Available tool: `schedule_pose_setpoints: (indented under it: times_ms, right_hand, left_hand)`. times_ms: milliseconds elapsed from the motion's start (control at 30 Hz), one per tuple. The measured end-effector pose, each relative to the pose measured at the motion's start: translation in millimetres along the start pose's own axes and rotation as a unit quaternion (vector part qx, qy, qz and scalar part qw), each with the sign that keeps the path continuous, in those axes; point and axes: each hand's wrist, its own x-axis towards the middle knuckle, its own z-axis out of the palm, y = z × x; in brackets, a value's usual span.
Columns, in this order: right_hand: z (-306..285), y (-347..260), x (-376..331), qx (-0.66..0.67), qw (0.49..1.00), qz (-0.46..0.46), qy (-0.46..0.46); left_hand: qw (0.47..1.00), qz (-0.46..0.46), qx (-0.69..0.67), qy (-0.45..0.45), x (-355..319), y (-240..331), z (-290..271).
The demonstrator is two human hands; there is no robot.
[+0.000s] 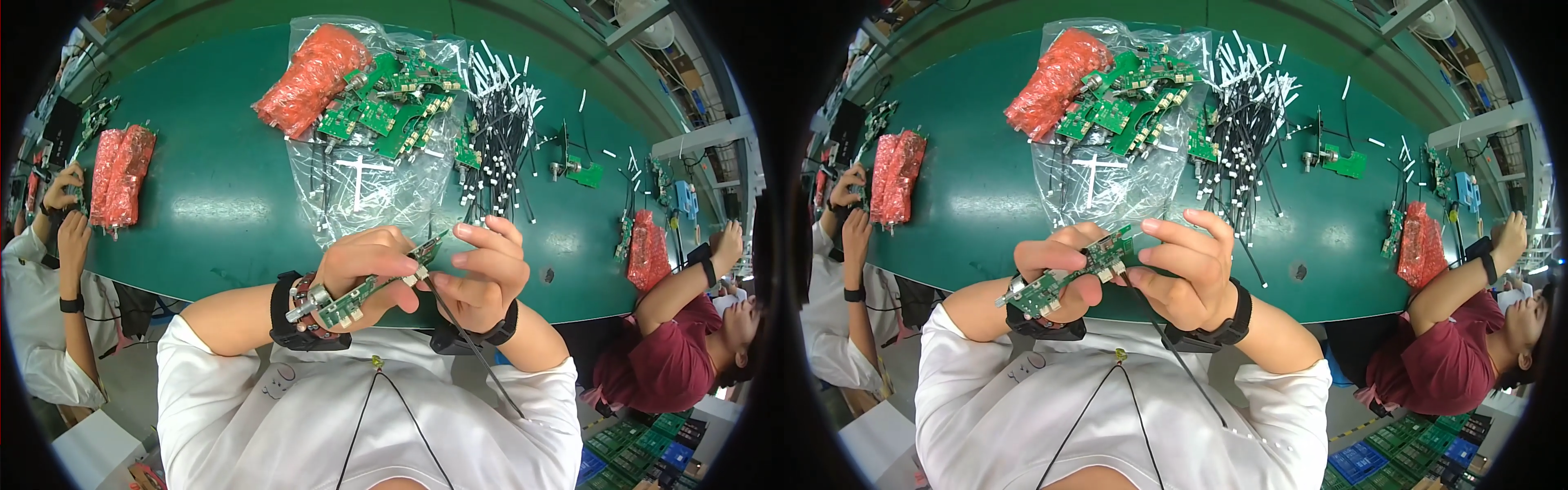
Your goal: The person picks up a circuit board and a wire, then inserts the wire into a port on the circuit board. They repeat this process by picking up another circuit board and wire and connecting them together.
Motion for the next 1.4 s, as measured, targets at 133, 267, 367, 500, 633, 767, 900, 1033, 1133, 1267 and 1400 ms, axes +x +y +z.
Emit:
schedule_pose_setpoints:
  times_ms: [133,267,367,500,633,767,900,1033,1133,1267,1400]
  right_hand:
    - [-4.5,-1.1,0.7,-0.018,1.0,-0.013,-0.018]
    - [2.3,1.1,3.6,0.112,0.99,0.081,-0.032]
    - [1.7,-1.9,7.5,0.287,0.932,0.217,-0.042]
    - [-1.4,0.1,8.9,0.49,0.784,0.372,-0.085]
    - [-3.9,-0.7,5.4,0.508,0.771,0.362,-0.131]
    - [-5.2,-5.5,4.8,0.502,0.78,0.349,-0.133]
    - [-6.7,-8.3,4.7,0.484,0.797,0.333,-0.136]
    - [-8.4,-11.0,6.5,0.501,0.782,0.354,-0.11]
    - [-9.3,-12.2,6.7,0.509,0.773,0.367,-0.089]
    - [-4.3,-5.0,3.8,0.494,0.815,0.3,-0.036]
    - [-7.2,-2.9,5.1,0.451,0.842,0.289,-0.062]
  left_hand:
    - [0.997,0.013,0.059,-0.037,4.3,2.0,-4.5]
    - [0.991,0.063,0.107,-0.058,13.2,5.3,-7.3]
    - [0.99,0.066,0.113,-0.053,14.6,6.7,-8.2]
    - [0.99,0.035,0.122,-0.066,15.3,7.3,-10.2]
    - [0.99,0.003,0.122,-0.078,12.8,10.4,-8.4]
    - [0.992,-0.002,0.103,-0.075,9.7,10.0,-6.1]
    - [0.997,0.022,0.071,-0.036,10.4,9.5,0.5]
    - [0.994,0.023,0.074,-0.081,14.0,9.3,-4.2]
    - [0.979,-0.114,0.119,-0.118,18.7,18.4,-6.0]
    - [0.979,-0.106,0.157,-0.073,12.6,9.7,-3.2]
    - [0.979,-0.111,0.16,-0.067,11.2,9.0,-2.0]
